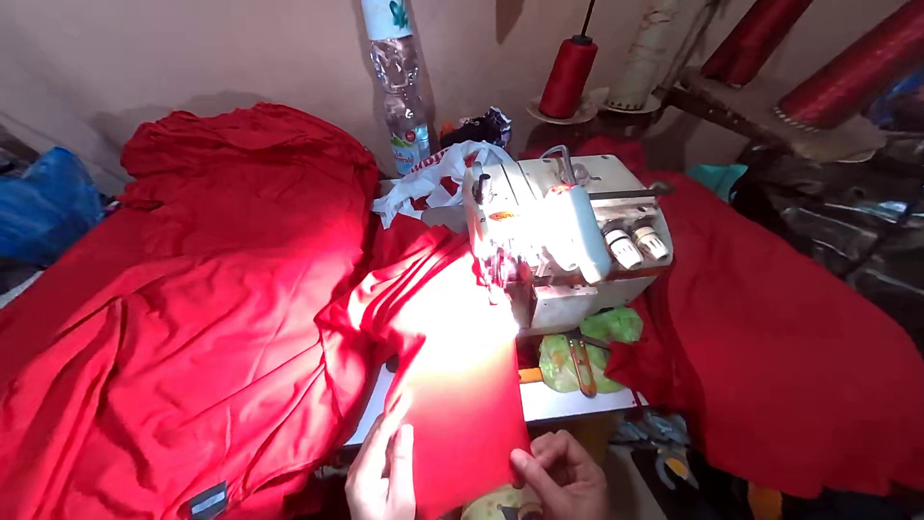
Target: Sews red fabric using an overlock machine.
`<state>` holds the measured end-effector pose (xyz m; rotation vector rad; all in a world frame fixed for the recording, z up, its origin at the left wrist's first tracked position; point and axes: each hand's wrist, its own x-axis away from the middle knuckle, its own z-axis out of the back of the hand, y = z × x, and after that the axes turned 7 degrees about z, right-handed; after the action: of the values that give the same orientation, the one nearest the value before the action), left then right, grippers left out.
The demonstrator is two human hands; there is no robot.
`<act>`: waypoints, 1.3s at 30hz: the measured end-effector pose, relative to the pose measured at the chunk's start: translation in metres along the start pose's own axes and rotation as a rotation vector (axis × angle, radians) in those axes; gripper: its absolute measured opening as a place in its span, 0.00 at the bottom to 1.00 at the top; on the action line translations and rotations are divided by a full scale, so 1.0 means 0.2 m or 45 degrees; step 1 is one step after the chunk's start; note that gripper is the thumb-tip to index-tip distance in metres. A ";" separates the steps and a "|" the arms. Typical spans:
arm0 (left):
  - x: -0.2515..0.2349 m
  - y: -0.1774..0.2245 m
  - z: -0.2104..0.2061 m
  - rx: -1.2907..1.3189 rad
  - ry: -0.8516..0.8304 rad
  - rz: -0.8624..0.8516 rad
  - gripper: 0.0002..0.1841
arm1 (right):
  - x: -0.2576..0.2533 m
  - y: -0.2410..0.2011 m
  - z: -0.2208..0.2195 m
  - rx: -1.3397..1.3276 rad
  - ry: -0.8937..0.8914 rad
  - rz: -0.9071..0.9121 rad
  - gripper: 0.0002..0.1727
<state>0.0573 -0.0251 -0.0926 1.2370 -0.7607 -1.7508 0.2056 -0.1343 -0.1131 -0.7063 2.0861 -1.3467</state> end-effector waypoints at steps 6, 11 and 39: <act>-0.23 -0.03 -0.07 0.005 0.018 -0.072 0.12 | -0.21 -0.01 -0.09 -0.062 -0.004 0.081 0.19; -0.44 0.00 -0.11 0.078 -0.053 -0.003 0.17 | -0.40 0.02 -0.17 -0.128 0.039 0.225 0.18; 0.39 -0.02 -0.17 0.613 -0.044 0.320 0.48 | -0.40 0.08 -0.19 0.643 -0.070 0.388 0.12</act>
<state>0.0759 -0.0926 -0.1407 1.3497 -1.3528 -1.4298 0.2340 -0.0487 -0.1008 -0.1996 1.6248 -1.5598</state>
